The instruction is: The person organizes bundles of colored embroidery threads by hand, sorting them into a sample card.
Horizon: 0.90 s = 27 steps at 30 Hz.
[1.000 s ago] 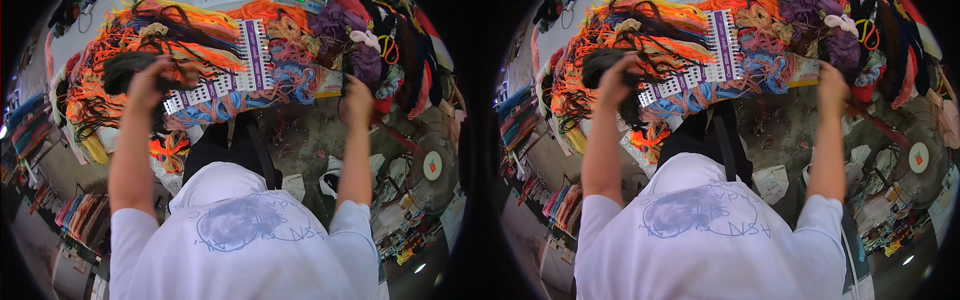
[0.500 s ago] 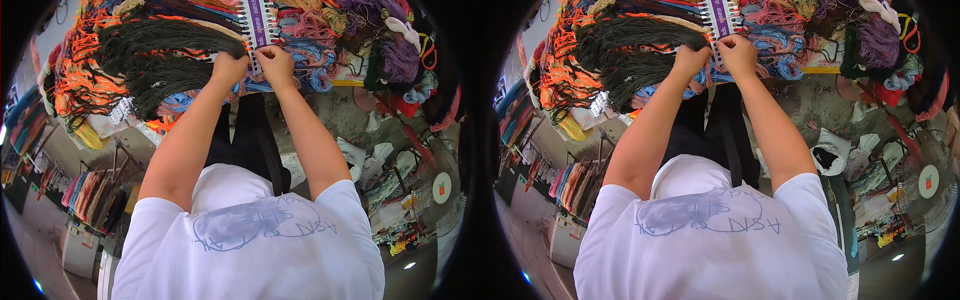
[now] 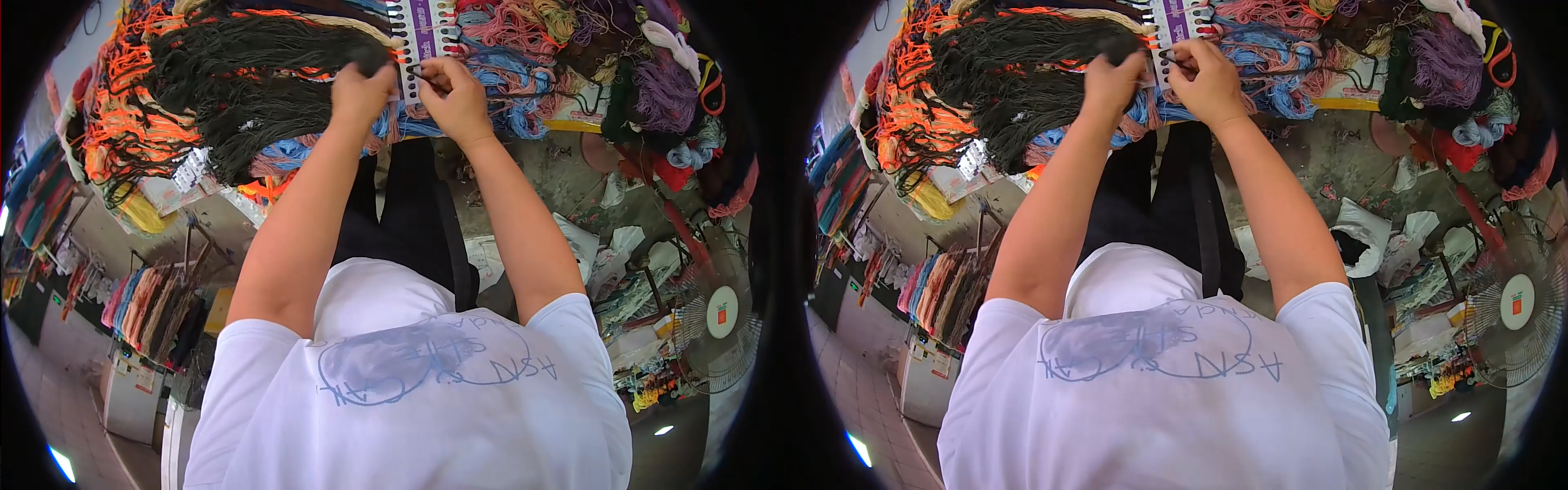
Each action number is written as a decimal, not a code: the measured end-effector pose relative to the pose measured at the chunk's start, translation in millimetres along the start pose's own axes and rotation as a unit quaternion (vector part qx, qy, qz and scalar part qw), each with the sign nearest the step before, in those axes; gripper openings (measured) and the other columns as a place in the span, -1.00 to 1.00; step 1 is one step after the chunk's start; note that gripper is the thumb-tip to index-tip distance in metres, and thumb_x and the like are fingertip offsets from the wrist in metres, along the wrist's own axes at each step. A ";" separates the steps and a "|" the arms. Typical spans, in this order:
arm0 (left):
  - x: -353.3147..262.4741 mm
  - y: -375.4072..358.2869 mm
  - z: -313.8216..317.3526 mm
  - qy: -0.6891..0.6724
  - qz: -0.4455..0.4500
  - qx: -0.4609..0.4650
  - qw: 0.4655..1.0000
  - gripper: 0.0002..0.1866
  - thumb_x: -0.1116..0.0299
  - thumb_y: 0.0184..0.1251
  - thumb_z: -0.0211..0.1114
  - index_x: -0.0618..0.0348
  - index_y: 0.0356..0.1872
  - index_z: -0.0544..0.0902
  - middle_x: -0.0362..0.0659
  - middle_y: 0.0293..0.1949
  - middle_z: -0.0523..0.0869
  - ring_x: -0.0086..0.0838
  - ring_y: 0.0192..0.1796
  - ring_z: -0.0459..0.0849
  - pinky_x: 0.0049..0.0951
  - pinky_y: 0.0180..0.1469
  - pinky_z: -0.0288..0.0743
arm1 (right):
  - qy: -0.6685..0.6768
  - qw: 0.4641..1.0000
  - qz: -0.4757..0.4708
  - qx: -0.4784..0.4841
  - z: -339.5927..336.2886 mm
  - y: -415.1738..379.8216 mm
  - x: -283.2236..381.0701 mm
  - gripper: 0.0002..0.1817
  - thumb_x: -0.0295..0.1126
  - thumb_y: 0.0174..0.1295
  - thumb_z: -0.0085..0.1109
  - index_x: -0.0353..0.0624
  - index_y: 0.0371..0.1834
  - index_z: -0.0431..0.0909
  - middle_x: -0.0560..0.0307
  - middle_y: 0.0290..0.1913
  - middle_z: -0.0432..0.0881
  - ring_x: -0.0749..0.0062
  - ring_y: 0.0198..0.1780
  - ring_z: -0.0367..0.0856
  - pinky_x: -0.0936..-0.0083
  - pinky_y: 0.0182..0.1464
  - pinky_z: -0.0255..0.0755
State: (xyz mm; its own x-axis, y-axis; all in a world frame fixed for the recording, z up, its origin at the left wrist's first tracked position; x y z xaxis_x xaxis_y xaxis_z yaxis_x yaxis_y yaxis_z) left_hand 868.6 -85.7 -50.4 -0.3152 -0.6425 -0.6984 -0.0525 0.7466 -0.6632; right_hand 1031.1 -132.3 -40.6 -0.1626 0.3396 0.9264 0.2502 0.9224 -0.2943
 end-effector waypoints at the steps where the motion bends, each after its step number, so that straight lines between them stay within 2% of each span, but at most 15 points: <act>1: 2.4 -3.7 -14.1 -0.073 -0.032 -0.032 0.996 -0.85 0.39 0.08 0.25 0.29 -0.41 0.60 -0.17 -0.50 0.66 -0.50 -0.55 0.57 -0.53 -0.45 0.43 | -0.097 0.995 -0.039 0.003 -3.0 2.2 9.4 -0.77 -0.43 0.02 0.19 -0.11 -0.21 0.62 0.14 -0.20 0.57 0.20 -0.27 0.61 0.41 -0.23 0.51; 3: -13.4 -9.9 -45.9 -0.206 -0.052 -0.050 0.976 -0.72 0.34 0.10 0.15 0.33 -0.22 0.57 -0.06 -0.38 0.67 -0.39 -0.37 0.61 -0.45 -0.29 0.47 | -0.262 0.961 -0.083 0.023 -6.0 6.4 24.9 -0.76 -0.44 0.02 0.17 -0.10 -0.19 0.57 0.13 -0.17 0.50 0.11 -0.25 0.59 0.28 -0.24 0.51; 5: -18.2 -4.6 -70.3 -0.333 -0.025 0.035 0.942 -0.75 0.38 0.15 0.01 0.28 -0.22 0.54 -0.03 -0.31 0.67 -0.29 -0.21 0.58 -0.31 0.07 0.40 | -0.302 0.945 -0.126 0.018 -9.5 12.6 22.8 -0.78 -0.44 0.01 0.18 -0.09 -0.22 0.56 0.14 -0.20 0.49 0.14 -0.23 0.58 0.28 -0.25 0.51; 6: -29.9 -9.8 -69.0 -0.456 0.003 0.122 0.881 -0.78 0.37 0.21 0.00 0.25 -0.23 0.53 -0.02 -0.31 0.67 -0.29 -0.20 0.58 -0.26 0.13 0.37 | -0.341 0.925 -0.166 0.018 -7.5 12.9 28.8 -0.80 -0.43 0.00 0.19 -0.08 -0.25 0.56 0.15 -0.23 0.48 0.18 -0.22 0.57 0.29 -0.26 0.51; 8: -37.5 -19.2 -60.0 -0.530 -0.044 0.242 0.812 -0.80 0.38 0.25 0.04 0.25 -0.21 0.51 0.07 -0.30 0.69 -0.22 -0.25 0.65 -0.19 0.08 0.45 | -0.360 0.911 -0.202 0.016 -6.7 14.2 37.3 -0.85 -0.42 -0.02 0.20 -0.07 -0.34 0.53 0.17 -0.26 0.47 0.23 -0.19 0.53 0.31 -0.18 0.46; 10: -46.9 -23.4 -42.8 -0.350 -0.013 0.210 0.913 -0.81 0.54 0.19 0.10 0.22 -0.15 0.47 0.17 -0.05 0.63 -0.30 -0.42 0.70 -0.37 -0.21 0.57 | -0.410 0.872 -0.266 0.012 -3.8 12.1 50.8 -0.86 -0.41 -0.03 0.19 -0.07 -0.38 0.49 0.18 -0.27 0.48 0.24 -0.18 0.51 0.33 -0.09 0.38; 13: -40.7 -21.1 10.6 -0.138 0.049 0.289 0.946 -0.74 0.66 0.13 0.16 0.25 -0.14 0.43 0.06 -0.03 0.63 -0.39 -0.44 0.70 -0.45 -0.30 0.55 | -0.337 0.892 -0.302 0.001 -5.1 5.3 72.8 -0.85 -0.49 -0.02 0.17 -0.13 -0.36 0.44 0.13 -0.33 0.51 0.17 -0.24 0.52 0.29 -0.11 0.33; 15: -32.6 -22.1 27.8 -0.071 0.036 0.258 0.963 -0.79 0.64 0.12 0.22 0.26 -0.20 0.49 -0.09 -0.18 0.65 -0.46 -0.40 0.67 -0.46 -0.28 0.52 | -0.345 0.895 -0.279 0.033 0.5 3.4 66.4 -0.82 -0.42 0.00 0.16 -0.09 -0.33 0.41 0.11 -0.37 0.51 0.20 -0.19 0.52 0.31 -0.08 0.33; 16: -20.5 -10.1 24.8 0.019 0.125 0.202 0.971 -0.80 0.60 0.11 0.28 0.27 -0.21 0.54 -0.19 -0.29 0.62 -0.54 -0.33 0.63 -0.49 -0.27 0.49 | -0.321 0.910 -0.257 0.054 3.0 4.6 63.9 -0.81 -0.42 0.01 0.15 -0.10 -0.30 0.40 0.09 -0.38 0.51 0.18 -0.18 0.52 0.29 -0.09 0.34; 18: -28.2 -9.4 10.7 0.019 0.200 0.165 0.966 -0.75 0.55 0.10 0.33 0.27 -0.18 0.54 -0.22 -0.33 0.63 -0.57 -0.28 0.59 -0.54 -0.26 0.47 | -0.292 0.933 -0.190 0.095 6.1 9.7 50.3 -0.76 -0.45 0.03 0.11 -0.14 -0.22 0.35 0.01 -0.33 0.53 0.09 -0.13 0.51 0.21 -0.10 0.38; 19: -21.3 -5.3 -10.5 0.043 0.158 0.117 0.980 -0.74 0.51 0.10 0.36 0.27 -0.17 0.55 -0.24 -0.33 0.65 -0.56 -0.27 0.60 -0.55 -0.23 0.48 | -0.291 0.933 -0.188 0.093 5.1 13.0 41.8 -0.76 -0.45 0.03 0.11 -0.14 -0.22 0.35 0.01 -0.33 0.53 0.09 -0.13 0.51 0.21 -0.10 0.38; 20: -29.4 -9.7 -33.7 -0.067 0.133 0.081 0.986 -0.78 0.48 0.15 0.34 0.25 -0.19 0.57 -0.22 -0.35 0.66 -0.54 -0.31 0.60 -0.53 -0.24 0.49 | -0.304 0.930 -0.176 0.110 5.4 16.8 28.2 -0.75 -0.46 0.02 0.10 -0.16 -0.21 0.35 0.00 -0.29 0.52 0.06 -0.12 0.51 0.19 -0.08 0.38; 21: -38.5 -11.3 -64.2 -0.017 0.090 0.070 0.993 -0.80 0.46 0.19 0.30 0.23 -0.16 0.58 -0.18 -0.34 0.67 -0.53 -0.36 0.61 -0.51 -0.28 0.50 | -0.316 0.926 -0.166 0.126 6.1 19.5 20.8 -0.73 -0.47 0.02 0.09 -0.17 -0.19 0.34 -0.02 -0.25 0.52 0.03 -0.11 0.50 0.18 -0.06 0.38; 24: -65.1 -20.6 -151.6 -0.116 0.087 0.002 0.989 -0.92 0.50 0.21 0.23 0.24 -0.31 0.53 -0.27 -0.60 0.45 -0.55 -0.55 0.46 -0.53 -0.41 0.42 | -0.339 0.922 -0.143 0.121 8.8 21.2 25.3 -0.71 -0.46 -0.01 0.09 -0.18 -0.17 0.33 -0.03 -0.18 0.51 0.01 -0.09 0.49 0.17 -0.04 0.38; 27: -89.9 -21.1 -219.8 -0.203 0.086 -0.034 0.975 -0.89 0.51 0.25 0.18 0.13 -0.44 0.45 -0.28 -0.58 0.43 -0.55 -0.57 0.41 -0.45 -0.39 0.44 | -0.348 0.922 -0.127 0.111 12.5 23.0 26.3 -0.72 -0.45 -0.01 0.09 -0.19 -0.20 0.34 -0.04 -0.20 0.52 0.00 -0.09 0.51 0.16 -0.05 0.38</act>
State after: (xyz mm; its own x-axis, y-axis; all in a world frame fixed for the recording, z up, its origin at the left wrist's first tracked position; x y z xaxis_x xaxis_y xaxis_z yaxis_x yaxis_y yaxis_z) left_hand 689.8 -5.8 85.5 0.0761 -0.5113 -0.8560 -0.0983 0.8505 -0.5167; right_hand 1020.6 -99.8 -25.9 -0.7818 0.0711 0.6194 -0.0698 0.9773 -0.2002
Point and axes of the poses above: each hand's wrist, its own y-axis towards the middle knuckle, its own z-axis out of the palm, x = y × z, the point moved 8 cm from there along y, towards the middle knuckle
